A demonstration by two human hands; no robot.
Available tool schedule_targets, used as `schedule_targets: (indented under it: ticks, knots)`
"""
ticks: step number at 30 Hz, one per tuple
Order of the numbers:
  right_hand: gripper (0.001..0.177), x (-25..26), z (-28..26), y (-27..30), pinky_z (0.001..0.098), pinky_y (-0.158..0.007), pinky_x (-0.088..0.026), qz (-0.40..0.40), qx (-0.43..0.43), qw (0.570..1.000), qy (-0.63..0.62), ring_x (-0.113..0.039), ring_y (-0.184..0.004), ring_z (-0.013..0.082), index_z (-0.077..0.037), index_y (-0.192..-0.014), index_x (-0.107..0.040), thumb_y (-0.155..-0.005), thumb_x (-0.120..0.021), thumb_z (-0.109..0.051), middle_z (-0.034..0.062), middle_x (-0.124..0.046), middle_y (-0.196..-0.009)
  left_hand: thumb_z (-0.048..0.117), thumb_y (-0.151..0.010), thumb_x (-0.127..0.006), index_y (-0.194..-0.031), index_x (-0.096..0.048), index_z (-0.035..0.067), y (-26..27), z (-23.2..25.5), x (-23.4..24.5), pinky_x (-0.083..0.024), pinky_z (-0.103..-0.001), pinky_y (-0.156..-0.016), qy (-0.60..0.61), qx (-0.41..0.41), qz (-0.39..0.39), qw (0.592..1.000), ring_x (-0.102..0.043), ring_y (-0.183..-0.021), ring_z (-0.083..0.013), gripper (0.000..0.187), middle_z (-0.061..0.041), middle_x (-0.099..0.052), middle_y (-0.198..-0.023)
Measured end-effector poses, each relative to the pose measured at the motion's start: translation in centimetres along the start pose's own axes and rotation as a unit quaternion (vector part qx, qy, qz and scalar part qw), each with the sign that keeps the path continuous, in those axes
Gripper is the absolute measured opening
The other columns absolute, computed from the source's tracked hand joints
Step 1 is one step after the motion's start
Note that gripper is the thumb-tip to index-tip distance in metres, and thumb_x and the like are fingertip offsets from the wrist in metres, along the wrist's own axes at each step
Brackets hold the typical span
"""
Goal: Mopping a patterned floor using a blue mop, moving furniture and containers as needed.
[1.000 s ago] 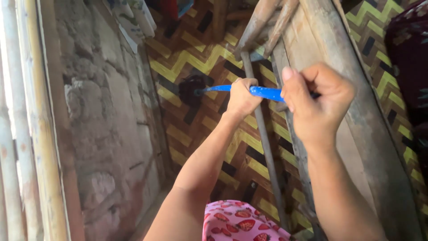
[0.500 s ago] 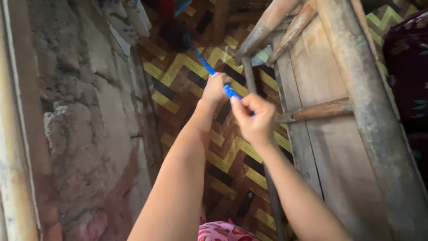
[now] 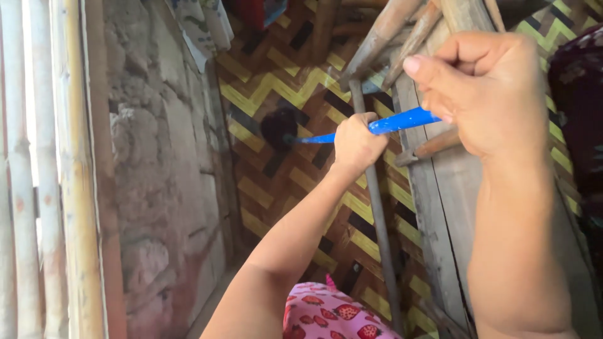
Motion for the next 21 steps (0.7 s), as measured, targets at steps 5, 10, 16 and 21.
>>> schedule_targets:
  ticks: [5, 10, 16, 21]
  knots:
    - [0.028, -0.5, -0.3, 4.9, 0.0226, -0.053, -0.039, 0.060, 0.092, 0.993, 0.038, -0.052, -0.051, 0.0057, 0.003, -0.083, -0.064, -0.107, -0.074, -0.006, 0.0050, -0.060, -0.064, 0.029, -0.086, -0.065, -0.068, -0.067, 0.009, 0.9, -0.8, -1.0, -0.053, -0.051, -0.073, -0.025, -0.073, 0.008, 0.997, -0.066, -0.075, -0.0434, 0.027, -0.020, -0.067, -0.071]
    - [0.041, 1.3, 3.2, 6.1, 0.0208, -0.051, -0.039, 0.148, 0.138, 0.979, -0.001, -0.054, -0.053, 0.0067, 0.002, -0.076, -0.057, -0.114, -0.071, -0.003, 0.0062, -0.061, -0.065, 0.028, -0.079, -0.065, -0.068, -0.070, 0.014, -1.8, -2.2, -5.2, -0.050, -0.048, -0.076, -0.049, -0.151, -0.020, 0.987, -0.066, -0.071, -0.0402, 0.019, -0.014, -0.068, -0.066]
    - [0.030, 1.5, 10.2, 5.3, 0.0224, -0.050, -0.038, 0.222, 0.131, 0.964, 0.069, -0.053, -0.054, 0.0061, -0.003, -0.079, -0.061, -0.107, -0.072, -0.007, 0.0007, -0.058, -0.064, 0.033, -0.071, -0.068, -0.074, -0.074, 0.018, -5.6, -5.2, -7.7, -0.047, -0.046, -0.082, -0.094, -0.203, -0.094, 0.970, -0.068, -0.078, -0.0349, 0.016, -0.010, -0.071, -0.072]
    - [0.029, -3.3, 17.0, 1.8, 0.0260, -0.056, -0.031, 0.234, 0.087, 0.958, 0.140, -0.041, -0.062, 0.0039, -0.004, -0.074, -0.058, -0.097, -0.076, -0.010, -0.0047, -0.047, -0.064, 0.037, -0.076, -0.068, -0.079, -0.074, 0.018, -11.3, -13.2, -9.9, -0.047, -0.047, -0.092, -0.141, -0.170, -0.148, 0.964, -0.068, -0.093, -0.0313, 0.020, -0.008, -0.073, -0.083]
Point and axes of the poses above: each hand's wrist, its own y-axis away from the middle knuckle, its own x-axis out of the back of the hand, z = x × y, the point moved 3 cm from there along -y, towards the middle knuckle
